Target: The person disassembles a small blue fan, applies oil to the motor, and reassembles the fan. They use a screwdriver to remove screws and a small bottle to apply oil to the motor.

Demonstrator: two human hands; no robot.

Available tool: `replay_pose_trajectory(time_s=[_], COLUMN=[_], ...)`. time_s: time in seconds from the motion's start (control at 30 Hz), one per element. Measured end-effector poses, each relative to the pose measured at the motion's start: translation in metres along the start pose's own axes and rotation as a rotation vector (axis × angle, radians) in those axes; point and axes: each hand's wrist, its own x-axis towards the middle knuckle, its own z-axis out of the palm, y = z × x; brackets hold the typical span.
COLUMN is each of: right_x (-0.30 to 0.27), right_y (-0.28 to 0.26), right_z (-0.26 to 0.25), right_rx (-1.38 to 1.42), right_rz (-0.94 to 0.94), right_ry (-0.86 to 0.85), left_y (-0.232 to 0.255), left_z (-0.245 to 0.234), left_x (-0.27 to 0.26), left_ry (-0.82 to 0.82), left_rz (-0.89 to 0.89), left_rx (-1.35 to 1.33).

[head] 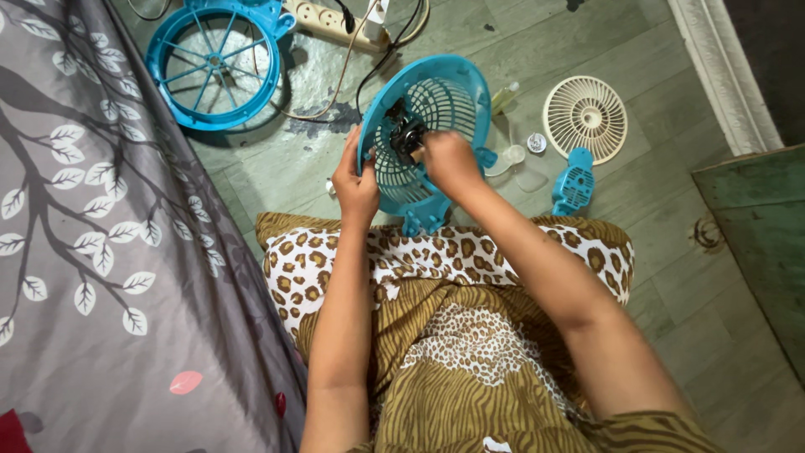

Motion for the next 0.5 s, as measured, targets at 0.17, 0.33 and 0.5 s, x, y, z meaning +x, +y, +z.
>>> replay_pose_trajectory(time_s=[0.17, 0.33, 0.5], right_x=[0.005, -0.002, -0.01], right_y=[-0.015, 0.02, 0.043], right_z=[-0.022, 0.019, 0.051], right_rx=[-0.219, 0.16, 0.722], right_rz=[-0.342, 0.241, 0.662], right_ry=[0.043, -0.052, -0.161], left_y=[0.0, 0.004, 0.008], left_z=[0.001, 0.001, 0.001], left_x=[0.002, 0.0, 0.001], left_ry=[-0.002, 0.003, 0.014], left_rz=[-0.031, -0.02, -0.032], left_rx=[-0.032, -0.006, -0.012])
